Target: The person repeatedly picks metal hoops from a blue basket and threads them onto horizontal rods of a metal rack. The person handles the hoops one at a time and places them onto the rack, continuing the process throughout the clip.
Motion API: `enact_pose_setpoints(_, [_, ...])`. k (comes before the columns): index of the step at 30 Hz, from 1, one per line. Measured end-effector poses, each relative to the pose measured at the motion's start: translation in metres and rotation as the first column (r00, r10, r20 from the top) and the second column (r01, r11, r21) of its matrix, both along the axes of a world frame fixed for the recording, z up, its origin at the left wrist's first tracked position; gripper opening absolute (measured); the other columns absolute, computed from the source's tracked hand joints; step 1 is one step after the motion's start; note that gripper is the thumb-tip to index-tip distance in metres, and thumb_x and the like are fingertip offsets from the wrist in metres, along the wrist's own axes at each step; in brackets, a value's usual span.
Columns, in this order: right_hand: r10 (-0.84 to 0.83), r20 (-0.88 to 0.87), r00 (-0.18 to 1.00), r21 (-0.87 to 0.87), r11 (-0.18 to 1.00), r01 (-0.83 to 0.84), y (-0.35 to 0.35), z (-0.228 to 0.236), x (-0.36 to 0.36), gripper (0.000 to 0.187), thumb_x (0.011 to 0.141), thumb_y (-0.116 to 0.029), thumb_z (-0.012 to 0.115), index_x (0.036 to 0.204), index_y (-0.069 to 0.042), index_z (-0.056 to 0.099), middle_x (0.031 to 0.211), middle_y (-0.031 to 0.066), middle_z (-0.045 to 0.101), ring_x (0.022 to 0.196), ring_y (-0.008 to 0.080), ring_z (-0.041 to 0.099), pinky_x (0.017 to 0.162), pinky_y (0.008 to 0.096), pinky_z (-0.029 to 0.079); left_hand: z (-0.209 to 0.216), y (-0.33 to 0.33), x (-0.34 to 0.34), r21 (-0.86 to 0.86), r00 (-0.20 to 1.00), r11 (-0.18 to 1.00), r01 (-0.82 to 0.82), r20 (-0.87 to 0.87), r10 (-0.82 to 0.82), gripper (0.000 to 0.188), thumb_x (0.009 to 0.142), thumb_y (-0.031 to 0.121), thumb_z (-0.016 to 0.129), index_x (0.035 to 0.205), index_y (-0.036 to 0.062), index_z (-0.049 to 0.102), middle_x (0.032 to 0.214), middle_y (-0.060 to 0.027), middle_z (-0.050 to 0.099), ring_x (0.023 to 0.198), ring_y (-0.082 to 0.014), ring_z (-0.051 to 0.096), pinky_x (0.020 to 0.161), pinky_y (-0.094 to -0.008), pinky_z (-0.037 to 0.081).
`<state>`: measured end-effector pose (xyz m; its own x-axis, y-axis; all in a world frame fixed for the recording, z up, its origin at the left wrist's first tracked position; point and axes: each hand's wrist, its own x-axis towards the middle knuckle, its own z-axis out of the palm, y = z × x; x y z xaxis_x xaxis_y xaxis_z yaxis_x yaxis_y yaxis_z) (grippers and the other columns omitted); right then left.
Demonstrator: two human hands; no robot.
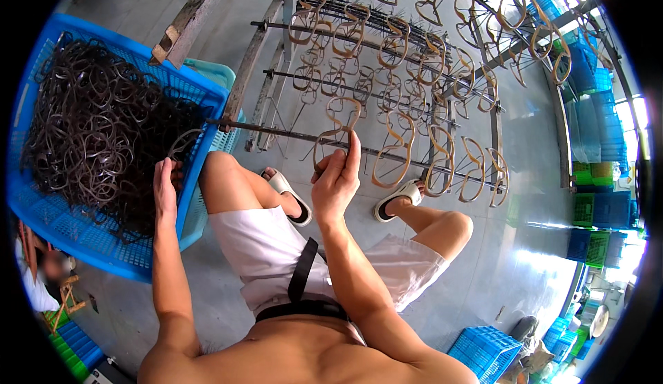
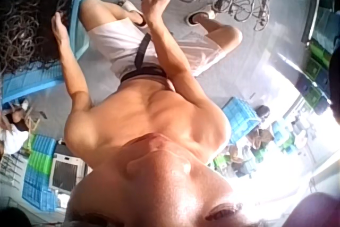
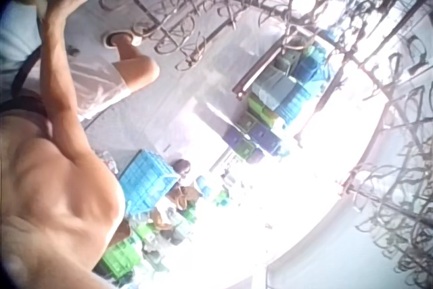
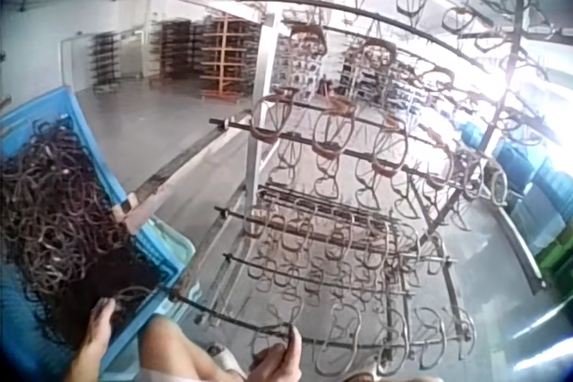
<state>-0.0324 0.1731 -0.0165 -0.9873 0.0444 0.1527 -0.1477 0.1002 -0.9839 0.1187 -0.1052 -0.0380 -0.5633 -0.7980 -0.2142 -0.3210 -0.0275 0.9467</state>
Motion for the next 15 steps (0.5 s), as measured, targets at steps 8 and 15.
enact_pose_setpoints(8, [0.020, -0.195, 0.981, 0.311, 0.949, 0.042, 0.032, 0.011, 0.006, 0.052, 0.092, -0.007, 0.049, 0.139, 0.002, 0.030, 0.095, 0.0101, 0.049, 0.078, 0.0155, 0.045, 0.073, 0.0277, 0.041, 0.054, 0.046, 0.001, -0.432, 0.887, 0.860, 0.272, -0.235, -0.398, 0.034, 0.079, 0.019, 0.059, 0.108, 0.0025, 0.049, 0.101, -0.0051, 0.048, 0.073, -0.0107, 0.043, 0.066, -0.0245, 0.040])
enact_pose_setpoints(15, [0.928, -0.109, 0.357, 0.174, 0.372, -0.912, 0.037, 0.078, 0.043, 0.050, 0.088, -0.015, 0.060, 0.131, 0.000, 0.042, 0.111, 0.0187, 0.055, 0.100, 0.0283, 0.055, 0.085, 0.0362, 0.043, 0.136, 0.106, -0.016, -0.637, 0.345, 0.264, 0.724, 0.003, -0.939, 0.051, 0.053, 0.008, 0.066, 0.102, 0.0061, 0.055, 0.094, -0.0102, 0.060, 0.077, -0.0294, 0.058, 0.066, -0.0346, 0.048])
